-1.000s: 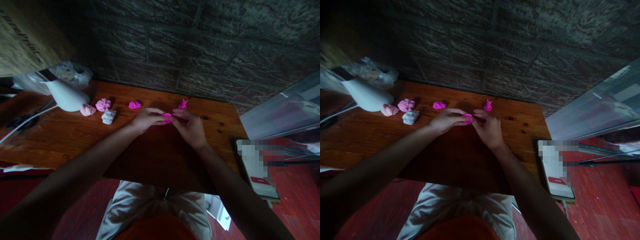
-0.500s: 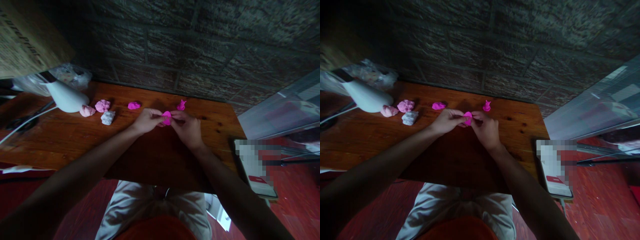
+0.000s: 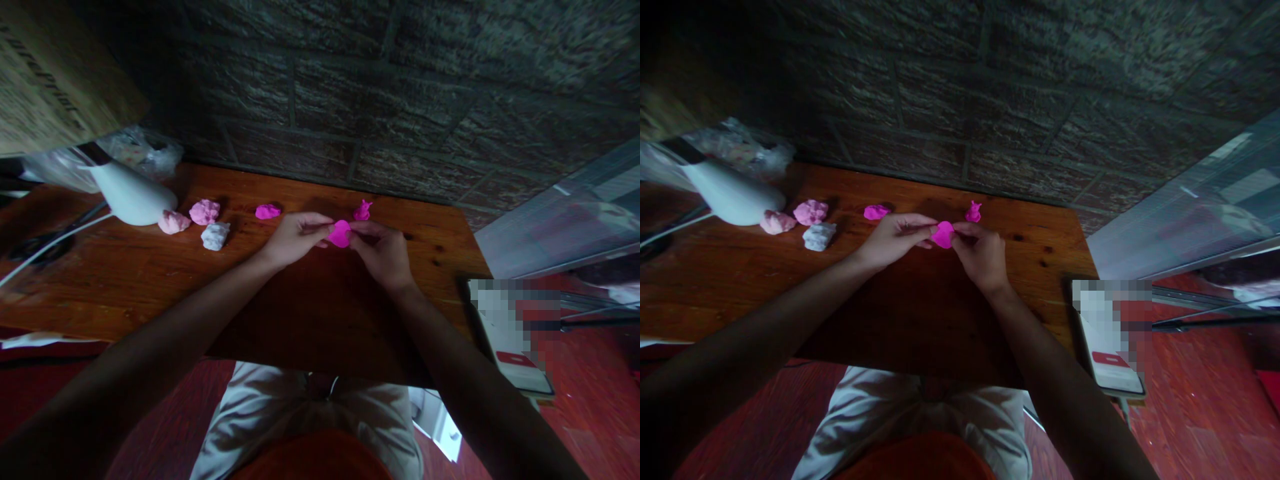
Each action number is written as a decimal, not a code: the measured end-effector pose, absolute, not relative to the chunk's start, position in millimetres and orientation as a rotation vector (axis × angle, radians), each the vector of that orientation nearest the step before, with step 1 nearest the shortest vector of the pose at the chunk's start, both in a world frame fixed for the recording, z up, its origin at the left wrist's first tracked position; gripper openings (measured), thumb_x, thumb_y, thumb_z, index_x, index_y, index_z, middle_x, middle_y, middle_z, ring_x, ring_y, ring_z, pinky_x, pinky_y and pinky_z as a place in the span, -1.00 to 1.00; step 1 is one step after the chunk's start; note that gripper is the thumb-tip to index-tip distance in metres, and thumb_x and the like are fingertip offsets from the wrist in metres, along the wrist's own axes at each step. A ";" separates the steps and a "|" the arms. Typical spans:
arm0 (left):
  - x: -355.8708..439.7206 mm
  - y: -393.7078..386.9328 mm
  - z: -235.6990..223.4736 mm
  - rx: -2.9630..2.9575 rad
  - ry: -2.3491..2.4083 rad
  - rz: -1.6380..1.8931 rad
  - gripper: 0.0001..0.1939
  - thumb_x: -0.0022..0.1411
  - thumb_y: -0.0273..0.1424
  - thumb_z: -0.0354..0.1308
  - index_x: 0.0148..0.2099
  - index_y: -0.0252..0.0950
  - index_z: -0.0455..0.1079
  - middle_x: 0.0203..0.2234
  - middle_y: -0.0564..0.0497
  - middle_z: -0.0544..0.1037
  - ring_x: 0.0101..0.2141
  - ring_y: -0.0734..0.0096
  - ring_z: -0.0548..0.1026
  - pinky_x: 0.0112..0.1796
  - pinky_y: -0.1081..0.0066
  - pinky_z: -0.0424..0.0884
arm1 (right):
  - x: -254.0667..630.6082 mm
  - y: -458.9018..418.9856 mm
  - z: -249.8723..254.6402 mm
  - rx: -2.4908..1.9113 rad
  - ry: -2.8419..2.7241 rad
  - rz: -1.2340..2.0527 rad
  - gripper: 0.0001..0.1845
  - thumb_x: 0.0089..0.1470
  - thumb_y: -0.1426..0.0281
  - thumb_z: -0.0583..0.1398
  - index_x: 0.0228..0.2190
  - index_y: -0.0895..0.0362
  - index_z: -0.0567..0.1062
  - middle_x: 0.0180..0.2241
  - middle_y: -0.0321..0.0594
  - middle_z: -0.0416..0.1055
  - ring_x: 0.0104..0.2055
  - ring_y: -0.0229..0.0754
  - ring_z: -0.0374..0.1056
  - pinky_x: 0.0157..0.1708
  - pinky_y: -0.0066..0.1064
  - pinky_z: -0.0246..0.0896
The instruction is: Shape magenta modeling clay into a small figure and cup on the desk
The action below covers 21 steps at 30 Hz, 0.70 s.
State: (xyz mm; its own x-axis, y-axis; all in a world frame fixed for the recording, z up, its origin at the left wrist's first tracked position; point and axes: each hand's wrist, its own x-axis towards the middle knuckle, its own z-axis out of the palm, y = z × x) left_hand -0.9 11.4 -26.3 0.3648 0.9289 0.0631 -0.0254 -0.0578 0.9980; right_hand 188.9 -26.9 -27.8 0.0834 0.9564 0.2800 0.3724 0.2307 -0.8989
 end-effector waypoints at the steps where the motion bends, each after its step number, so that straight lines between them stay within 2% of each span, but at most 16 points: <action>1: -1.5 11.8 -26.1 1.415 0.915 0.991 -0.64 0.13 -0.22 0.41 -0.14 -0.39 0.59 -0.28 -0.10 0.70 -0.31 0.36 0.64 -0.28 0.40 0.57 | 189.9 -25.5 -29.5 -1.326 -1.455 0.760 -0.81 0.06 0.32 0.32 -0.26 0.07 0.67 -0.24 -0.21 0.68 -0.22 -0.10 0.61 -0.11 -0.23 0.53; 4: -2.5 12.6 -26.9 1.513 0.967 0.982 -0.72 0.18 -0.25 0.35 -0.22 -0.41 0.60 -0.43 -0.06 0.67 -0.44 0.44 0.59 -0.38 0.47 0.52 | 192.0 -22.8 -33.4 -1.329 -1.417 0.858 -0.77 0.05 0.29 0.32 -0.24 0.09 0.67 -0.28 -0.20 0.67 -0.30 -0.12 0.59 -0.19 -0.24 0.54; 7: -2.7 12.3 -28.2 1.640 0.962 0.980 -0.76 0.21 -0.28 0.31 -0.30 -0.40 0.59 -0.51 -0.03 0.63 -0.52 0.49 0.54 -0.45 0.51 0.45 | 192.0 -22.4 -34.4 -1.309 -1.426 0.913 -0.76 0.03 0.29 0.33 -0.24 0.10 0.67 -0.28 -0.19 0.66 -0.33 -0.14 0.58 -0.20 -0.24 0.53; 15: -5.4 11.6 -23.6 1.689 0.979 0.922 -0.89 0.18 -0.42 0.29 -0.34 -0.39 0.57 -0.56 0.00 0.60 -0.57 0.53 0.50 -0.48 0.53 0.43 | 187.0 -23.5 -30.6 -1.291 -1.316 1.119 -0.81 -0.02 0.36 0.34 -0.29 0.11 0.67 -0.32 -0.24 0.65 -0.35 -0.18 0.58 -0.27 -0.31 0.58; 21: -5.7 11.5 -22.5 1.646 0.957 0.878 -0.89 0.22 -0.42 0.26 -0.31 -0.39 0.53 -0.53 0.00 0.60 -0.57 0.54 0.50 -0.48 0.54 0.43 | 186.7 -22.1 -29.7 -1.272 -1.204 1.217 -0.84 -0.06 0.38 0.37 -0.34 0.13 0.66 -0.39 -0.25 0.64 -0.41 -0.21 0.57 -0.28 -0.31 0.61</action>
State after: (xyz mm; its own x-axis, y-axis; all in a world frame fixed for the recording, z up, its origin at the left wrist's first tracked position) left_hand -5.7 11.5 -22.5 0.4235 0.9005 0.0989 0.1764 -0.1891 0.9660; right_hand 186.7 -22.1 -29.7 0.0124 0.9990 -0.0441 0.0336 -0.0445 -0.9984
